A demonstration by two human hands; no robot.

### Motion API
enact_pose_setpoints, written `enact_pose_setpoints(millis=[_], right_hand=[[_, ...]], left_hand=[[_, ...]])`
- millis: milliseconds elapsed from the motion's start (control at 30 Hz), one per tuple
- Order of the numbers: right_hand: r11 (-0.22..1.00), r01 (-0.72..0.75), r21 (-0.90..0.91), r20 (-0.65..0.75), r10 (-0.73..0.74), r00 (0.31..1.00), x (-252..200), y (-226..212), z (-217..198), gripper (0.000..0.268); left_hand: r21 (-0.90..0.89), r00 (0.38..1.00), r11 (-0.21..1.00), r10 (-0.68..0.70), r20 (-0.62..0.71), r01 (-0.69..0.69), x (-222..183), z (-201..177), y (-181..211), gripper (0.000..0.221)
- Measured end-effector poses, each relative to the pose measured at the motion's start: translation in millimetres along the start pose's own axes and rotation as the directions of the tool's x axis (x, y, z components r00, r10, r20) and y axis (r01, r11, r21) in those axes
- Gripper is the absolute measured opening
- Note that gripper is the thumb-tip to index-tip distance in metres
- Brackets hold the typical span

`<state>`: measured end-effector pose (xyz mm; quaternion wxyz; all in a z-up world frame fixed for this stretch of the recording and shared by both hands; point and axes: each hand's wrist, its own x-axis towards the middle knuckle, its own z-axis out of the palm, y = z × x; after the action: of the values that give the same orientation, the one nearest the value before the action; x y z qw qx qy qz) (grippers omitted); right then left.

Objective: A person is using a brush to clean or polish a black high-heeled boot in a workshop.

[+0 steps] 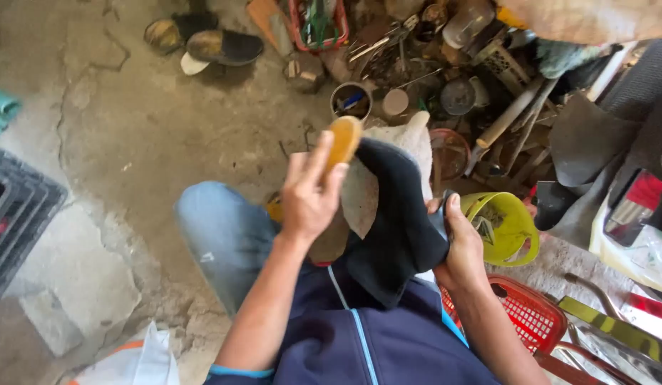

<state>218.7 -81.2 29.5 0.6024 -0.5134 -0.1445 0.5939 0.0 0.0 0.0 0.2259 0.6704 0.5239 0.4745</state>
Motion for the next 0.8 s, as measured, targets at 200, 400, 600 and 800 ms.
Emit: enact_pose_setpoints(millis=[200, 400, 600, 800], right_hand=[[0.993, -0.117, 0.015, 0.046, 0.116, 0.992, 11, -9, -18, 0.042], [0.616, 0.456, -0.642, 0.27, -0.375, 0.887, 5, -27, -26, 0.051], [0.21, 0.72, -0.662, 0.586, -0.454, 0.671, -1, -47, 13, 0.09], [0.145, 0.718, -0.681, 0.611, -0.428, 0.666, -21, -44, 24, 0.099]], left_hand=[[0.165, 0.993, 0.98, 0.099, 0.056, -0.107, 2, 3, 15, 0.049], [0.194, 0.995, 0.979, 0.047, 0.084, -0.063, 12, 10, 6, 0.047], [0.179, 0.987, 0.984, -0.052, 0.155, 0.023, 11, 20, 15, 0.05], [0.196, 0.976, 0.977, -0.117, 0.183, 0.08, 9, 15, 38, 0.05]])
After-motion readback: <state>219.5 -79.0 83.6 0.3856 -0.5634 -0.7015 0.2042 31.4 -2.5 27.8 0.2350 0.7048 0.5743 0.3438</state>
